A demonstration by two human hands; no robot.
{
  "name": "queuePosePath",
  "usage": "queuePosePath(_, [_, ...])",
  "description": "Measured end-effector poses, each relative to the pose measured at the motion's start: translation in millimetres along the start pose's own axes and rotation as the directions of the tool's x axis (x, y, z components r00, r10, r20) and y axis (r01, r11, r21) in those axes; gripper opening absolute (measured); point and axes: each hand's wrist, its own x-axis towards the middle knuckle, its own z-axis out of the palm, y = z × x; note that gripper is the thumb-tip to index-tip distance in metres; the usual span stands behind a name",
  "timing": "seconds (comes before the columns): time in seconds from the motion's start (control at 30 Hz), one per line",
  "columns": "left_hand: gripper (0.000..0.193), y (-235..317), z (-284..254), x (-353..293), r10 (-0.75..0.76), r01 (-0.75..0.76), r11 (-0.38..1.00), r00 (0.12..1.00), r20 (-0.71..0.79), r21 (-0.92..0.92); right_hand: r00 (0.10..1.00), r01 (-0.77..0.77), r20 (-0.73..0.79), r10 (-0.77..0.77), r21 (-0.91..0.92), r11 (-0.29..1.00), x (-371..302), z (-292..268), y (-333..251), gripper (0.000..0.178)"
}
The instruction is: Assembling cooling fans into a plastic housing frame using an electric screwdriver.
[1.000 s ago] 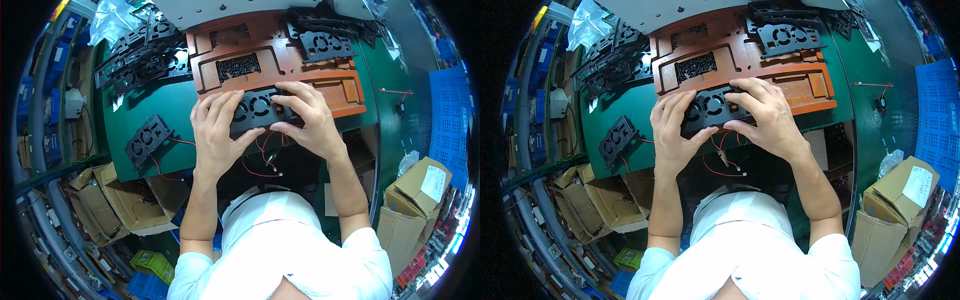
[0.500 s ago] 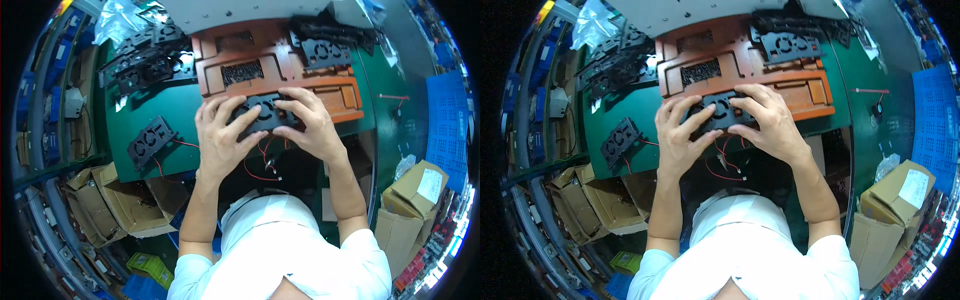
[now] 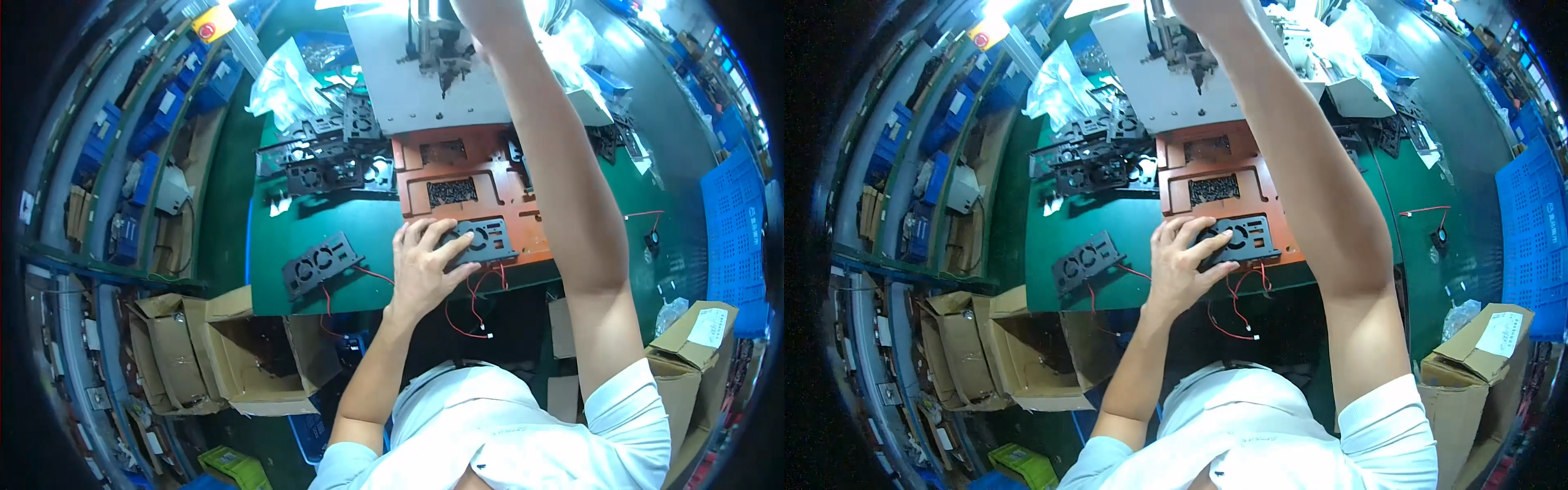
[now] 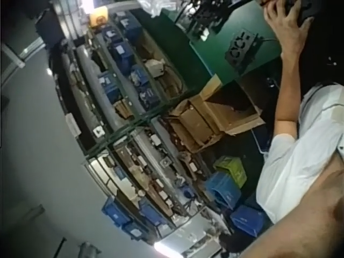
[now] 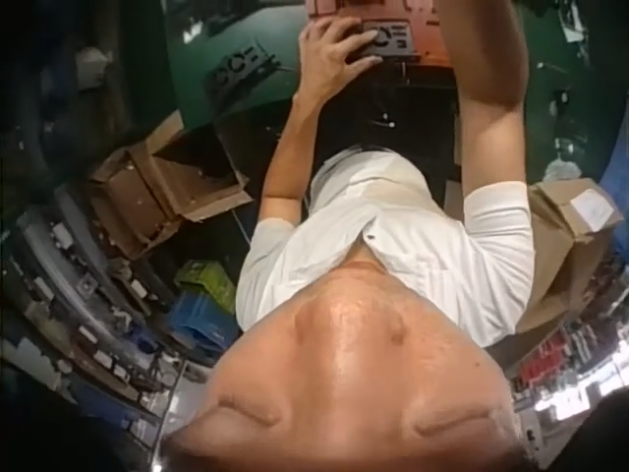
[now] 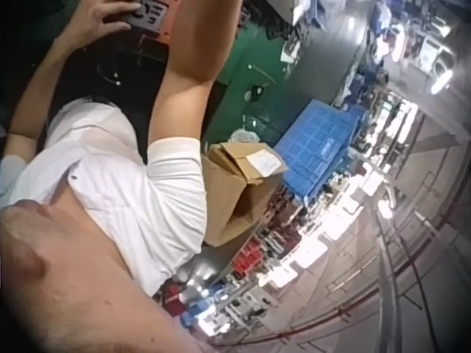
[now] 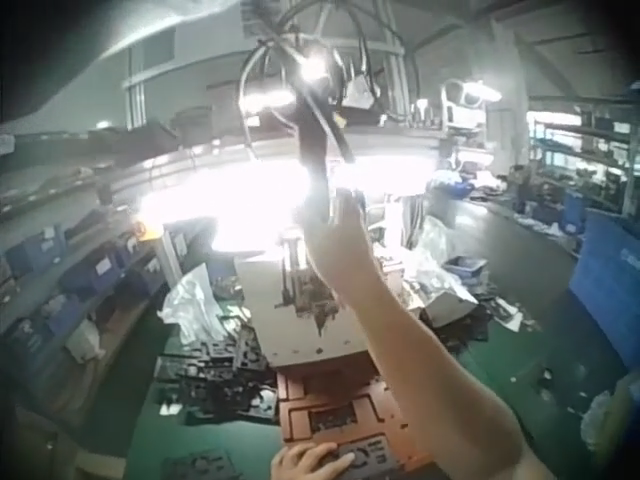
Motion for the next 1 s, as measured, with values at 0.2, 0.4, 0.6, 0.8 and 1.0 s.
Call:
queuePosePath(0.2, [0.044, -1.5, 0.9, -6.4, -0.003, 0.003, 1.000, 1.000, -0.021, 0.009, 0.952, 0.196, -0.195, -0.237, -0.208, 0.958, 17.5, -34.4, -1.2, 0.032])
queuePosePath(0.4, [0.045, 2.8, -3.4, -9.6, 0.009, -0.009, 1.000, 1.000, -0.025, -0.022, 0.800, -0.262, 0.122, -0.588, 0.952, -0.160, 14.7, -67.4, 20.8, 0.031])
queuePosePath(0.6, [0.045, -6.7, 2.4, -3.0, 0.010, -0.012, 0.999, 0.999, -0.054, -0.031, 0.991, 0.059, 0.004, -0.136, 0.889, 0.454, -51.4, -90.1, -10.1, 0.027])
queuePosePath(0.8, [0.042, -9.0, 5.7, 3.2, 0.023, -0.023, 1.000, 0.999, -0.043, 0.004, 0.977, 0.180, -0.212, -0.013, 0.793, 0.581, -125.4, -57.1, 5.6, 0.027])
queuePosePath(1.0, [0.043, -8.0, 9.5, -4.3, 0.015, -0.015, 1.000, 0.999, -0.034, 0.023, 0.958, 0.211, -0.284, 0.046, 0.801, 0.560, -162.1, -42.6, 8.2, 0.030])
